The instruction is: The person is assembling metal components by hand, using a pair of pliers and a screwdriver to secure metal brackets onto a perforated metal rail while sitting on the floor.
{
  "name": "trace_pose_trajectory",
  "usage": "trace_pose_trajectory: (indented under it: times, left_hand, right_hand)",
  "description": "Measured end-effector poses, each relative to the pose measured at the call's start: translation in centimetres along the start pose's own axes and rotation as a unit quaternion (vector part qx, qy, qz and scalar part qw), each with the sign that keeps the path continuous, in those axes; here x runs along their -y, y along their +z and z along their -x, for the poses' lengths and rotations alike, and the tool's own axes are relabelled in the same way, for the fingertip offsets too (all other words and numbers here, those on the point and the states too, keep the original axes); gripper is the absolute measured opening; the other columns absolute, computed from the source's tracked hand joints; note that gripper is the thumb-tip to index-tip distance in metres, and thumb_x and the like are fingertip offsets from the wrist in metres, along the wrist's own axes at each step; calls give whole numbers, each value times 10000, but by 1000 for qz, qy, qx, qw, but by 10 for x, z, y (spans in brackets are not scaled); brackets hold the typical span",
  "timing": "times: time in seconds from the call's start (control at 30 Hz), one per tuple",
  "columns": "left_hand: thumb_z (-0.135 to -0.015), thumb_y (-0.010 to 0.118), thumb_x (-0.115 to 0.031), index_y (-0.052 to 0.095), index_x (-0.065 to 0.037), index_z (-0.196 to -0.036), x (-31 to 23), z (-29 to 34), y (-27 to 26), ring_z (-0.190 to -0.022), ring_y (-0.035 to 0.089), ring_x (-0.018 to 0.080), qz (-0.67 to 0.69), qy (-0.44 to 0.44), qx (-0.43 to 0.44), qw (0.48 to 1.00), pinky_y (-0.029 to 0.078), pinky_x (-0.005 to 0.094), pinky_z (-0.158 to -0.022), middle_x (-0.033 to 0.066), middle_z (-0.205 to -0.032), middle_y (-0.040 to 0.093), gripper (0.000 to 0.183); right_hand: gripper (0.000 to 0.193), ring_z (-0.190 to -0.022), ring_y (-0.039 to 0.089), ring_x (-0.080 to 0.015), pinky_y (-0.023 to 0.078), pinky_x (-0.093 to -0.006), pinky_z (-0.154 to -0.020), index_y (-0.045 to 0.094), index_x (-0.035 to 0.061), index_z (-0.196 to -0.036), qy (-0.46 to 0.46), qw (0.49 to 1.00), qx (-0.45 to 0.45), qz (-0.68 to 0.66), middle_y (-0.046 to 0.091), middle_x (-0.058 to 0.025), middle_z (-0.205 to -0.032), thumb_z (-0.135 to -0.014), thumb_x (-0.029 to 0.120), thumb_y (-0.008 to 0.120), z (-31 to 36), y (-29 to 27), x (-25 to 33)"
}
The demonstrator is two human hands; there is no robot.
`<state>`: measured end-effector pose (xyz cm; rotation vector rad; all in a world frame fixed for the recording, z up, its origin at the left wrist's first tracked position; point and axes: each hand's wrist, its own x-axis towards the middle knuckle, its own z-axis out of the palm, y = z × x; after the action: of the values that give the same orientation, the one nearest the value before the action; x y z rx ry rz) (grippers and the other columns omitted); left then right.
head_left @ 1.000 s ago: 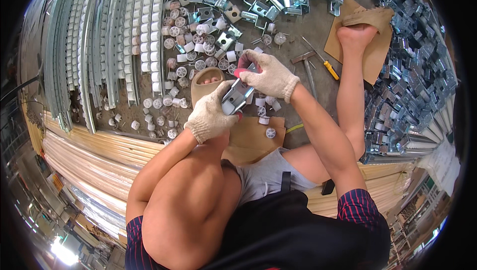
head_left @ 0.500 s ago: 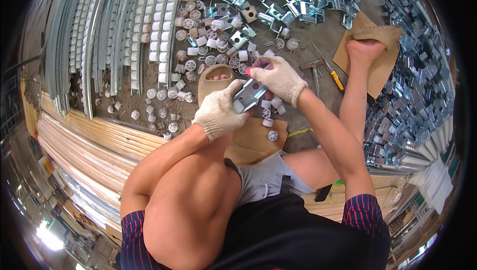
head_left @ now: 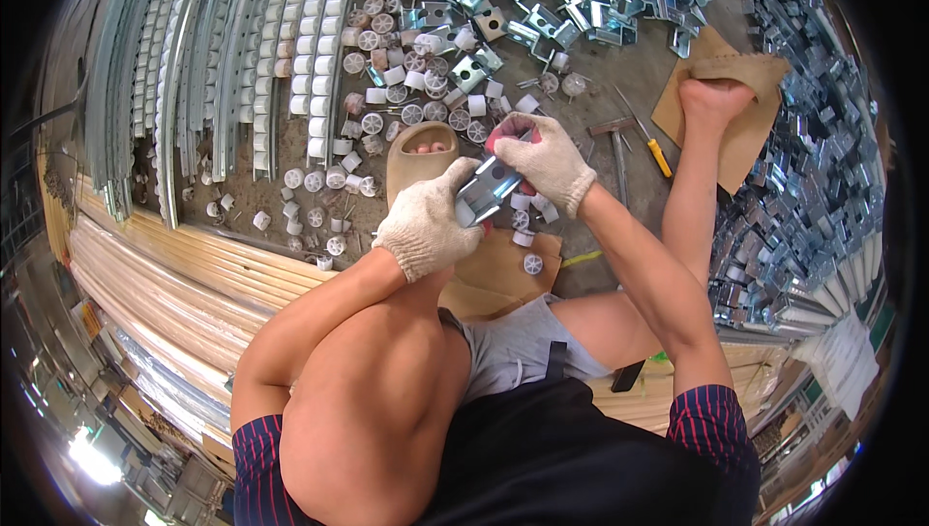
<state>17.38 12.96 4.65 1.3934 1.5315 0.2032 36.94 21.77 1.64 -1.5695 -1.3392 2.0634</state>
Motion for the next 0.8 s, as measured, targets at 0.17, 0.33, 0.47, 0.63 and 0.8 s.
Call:
trace_pose_trajectory:
  times: [0.17, 0.33, 0.47, 0.63, 0.8]
  left_hand:
    - [-806, 785, -231, 576, -157, -1365, 10, 5, 7, -973, 727, 454, -16, 33, -25, 999, 572, 529, -881, 236, -1011, 752, 601]
    - [-807, 787, -232, 561, -135, -1351, 8, 3, 7, -977, 727, 453, -28, 26, -7, 999, 573, 527, -880, 238, -1014, 751, 597]
    - [-816, 783, -225, 554, -129, -1318, 8, 2, 6, -963, 721, 462, -30, 30, -11, 999, 569, 539, -870, 236, -1001, 750, 560]
    - [-822, 787, -231, 555, -131, -1315, 2, 3, 4, -965, 718, 468, -39, 29, -18, 999, 568, 543, -874, 232, -1009, 751, 555]
    - [-809, 821, -295, 576, -151, -1332, -3, -1, 0, -1027, 715, 456, -22, 1, -13, 1000, 568, 526, -913, 231, -1083, 747, 595]
  right_hand:
    - [181, -484, 601, -87, 468, -258, -420, 711, 22, -958, -23, 997, -36, -58, 705, -37, -728, -924, 199, 701, 0, 12, -17]
    - [235, -539, 635, -141, 520, -313, -510, 721, 10, -910, -72, 993, -58, 69, 707, -81, -708, -882, 243, 706, -4, 13, -17]
    - [318, -689, 707, -196, 569, -360, -692, 724, -7, -856, -31, 990, -55, 130, 716, -145, -717, -847, 310, 708, 1, 14, 3]
    - [347, -704, 714, -262, 579, -402, -737, 727, -2, -866, -81, 973, -88, 197, 727, -193, -762, -828, 343, 730, 4, 15, 1]
    - [293, -763, 702, -212, 591, -382, -733, 732, 46, -1034, -38, 993, -25, 112, 736, -99, -876, -948, 325, 715, -4, 11, -4]
